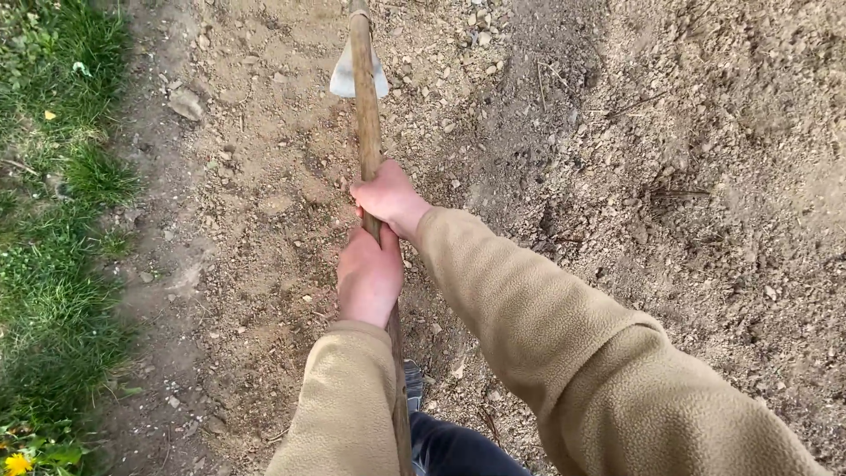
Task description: The person uses a pickaxe to break up and loosen the soil in a garden bed. They repeatedly strike the ground with the tool, working through a patch of dirt mixed with small rocks and dry vegetation.
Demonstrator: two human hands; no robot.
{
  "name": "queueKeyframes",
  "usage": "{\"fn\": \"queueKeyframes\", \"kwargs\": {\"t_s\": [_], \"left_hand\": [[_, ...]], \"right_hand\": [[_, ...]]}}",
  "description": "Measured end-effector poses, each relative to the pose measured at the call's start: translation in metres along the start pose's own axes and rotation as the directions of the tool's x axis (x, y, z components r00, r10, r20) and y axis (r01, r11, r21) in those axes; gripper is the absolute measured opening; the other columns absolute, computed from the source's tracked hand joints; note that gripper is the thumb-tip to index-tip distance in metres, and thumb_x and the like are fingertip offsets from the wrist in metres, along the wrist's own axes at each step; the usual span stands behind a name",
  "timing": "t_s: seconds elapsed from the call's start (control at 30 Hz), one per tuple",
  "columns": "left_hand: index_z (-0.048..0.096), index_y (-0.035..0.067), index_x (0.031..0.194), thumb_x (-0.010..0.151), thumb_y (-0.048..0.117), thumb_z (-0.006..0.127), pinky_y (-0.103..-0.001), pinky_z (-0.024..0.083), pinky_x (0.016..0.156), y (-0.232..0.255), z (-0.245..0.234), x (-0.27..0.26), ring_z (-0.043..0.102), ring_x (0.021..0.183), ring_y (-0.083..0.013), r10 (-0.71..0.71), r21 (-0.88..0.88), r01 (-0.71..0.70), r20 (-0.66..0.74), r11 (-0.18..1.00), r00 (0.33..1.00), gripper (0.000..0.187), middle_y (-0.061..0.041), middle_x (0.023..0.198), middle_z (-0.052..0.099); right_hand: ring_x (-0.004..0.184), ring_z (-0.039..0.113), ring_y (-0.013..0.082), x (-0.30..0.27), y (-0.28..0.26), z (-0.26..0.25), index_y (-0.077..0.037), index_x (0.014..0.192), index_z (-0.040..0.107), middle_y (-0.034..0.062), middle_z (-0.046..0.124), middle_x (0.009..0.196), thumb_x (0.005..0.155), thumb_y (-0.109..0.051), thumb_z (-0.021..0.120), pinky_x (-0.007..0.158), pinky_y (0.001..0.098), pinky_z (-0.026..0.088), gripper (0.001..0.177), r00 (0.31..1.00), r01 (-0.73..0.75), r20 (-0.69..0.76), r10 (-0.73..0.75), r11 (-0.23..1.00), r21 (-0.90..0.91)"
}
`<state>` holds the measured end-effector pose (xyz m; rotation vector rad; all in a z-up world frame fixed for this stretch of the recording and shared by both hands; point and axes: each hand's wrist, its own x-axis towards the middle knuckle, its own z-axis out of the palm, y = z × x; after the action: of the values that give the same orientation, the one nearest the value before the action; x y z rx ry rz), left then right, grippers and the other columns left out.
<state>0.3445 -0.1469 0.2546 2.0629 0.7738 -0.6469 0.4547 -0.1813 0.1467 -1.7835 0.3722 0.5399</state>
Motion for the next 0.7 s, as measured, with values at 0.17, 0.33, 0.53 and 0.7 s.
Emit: {"fn": "queueKeyframes", "kwargs": {"t_s": [0.17,0.33,0.53,0.7], "left_hand": [[0.059,0.001,0.118,0.101,0.05,0.035,-0.059,0.051,0.102,0.006,0.012,0.015,0.064,0.121,-0.0457,-0.028,-0.031,0.03,0.071,0.999,0.997,0.057,-0.03,0.12,0.069],[0.059,0.001,0.118,0.101,0.051,0.035,-0.058,0.051,0.103,0.012,0.014,0.043,0.064,0.122,-0.0448,-0.034,-0.025,0.036,0.077,0.999,0.996,0.058,-0.029,0.121,0.069],[0.054,0.003,0.12,0.1,0.049,0.036,-0.06,0.051,0.101,0.045,-0.003,0.079,0.065,0.12,-0.0451,-0.041,-0.056,0.047,0.107,0.997,0.993,0.053,-0.029,0.12,0.07],[0.048,0.003,0.121,0.101,0.044,0.035,-0.06,0.053,0.097,0.07,-0.036,0.114,0.07,0.113,-0.0438,-0.055,-0.085,0.066,0.117,0.994,0.992,0.047,-0.028,0.114,0.07]], "right_hand": [[0.045,0.063,0.0211,0.025,0.025,-0.001,0.019,0.094,0.059,0.0189,0.059,0.064,0.082,-0.005,0.062,0.042,0.0313,0.055,0.027,0.995,-0.096,-0.031,0.095,0.995,-0.031],[0.041,0.065,0.0216,0.059,0.039,0.0,0.016,0.09,0.063,0.0181,0.064,0.061,0.081,-0.005,0.065,0.035,0.0324,0.055,0.023,0.994,-0.104,-0.039,0.101,0.991,-0.08],[0.043,0.065,0.0223,0.103,0.011,0.001,0.017,0.102,0.059,0.0202,0.064,0.067,0.082,-0.005,0.068,0.037,0.0333,0.058,0.032,0.99,-0.14,-0.045,0.136,0.983,-0.12],[0.048,0.066,0.0213,0.132,-0.033,0.022,0.02,0.107,0.058,0.0178,0.064,0.074,0.084,-0.002,0.065,0.038,0.0296,0.056,0.032,0.991,-0.132,-0.008,0.132,0.982,-0.137]]}}
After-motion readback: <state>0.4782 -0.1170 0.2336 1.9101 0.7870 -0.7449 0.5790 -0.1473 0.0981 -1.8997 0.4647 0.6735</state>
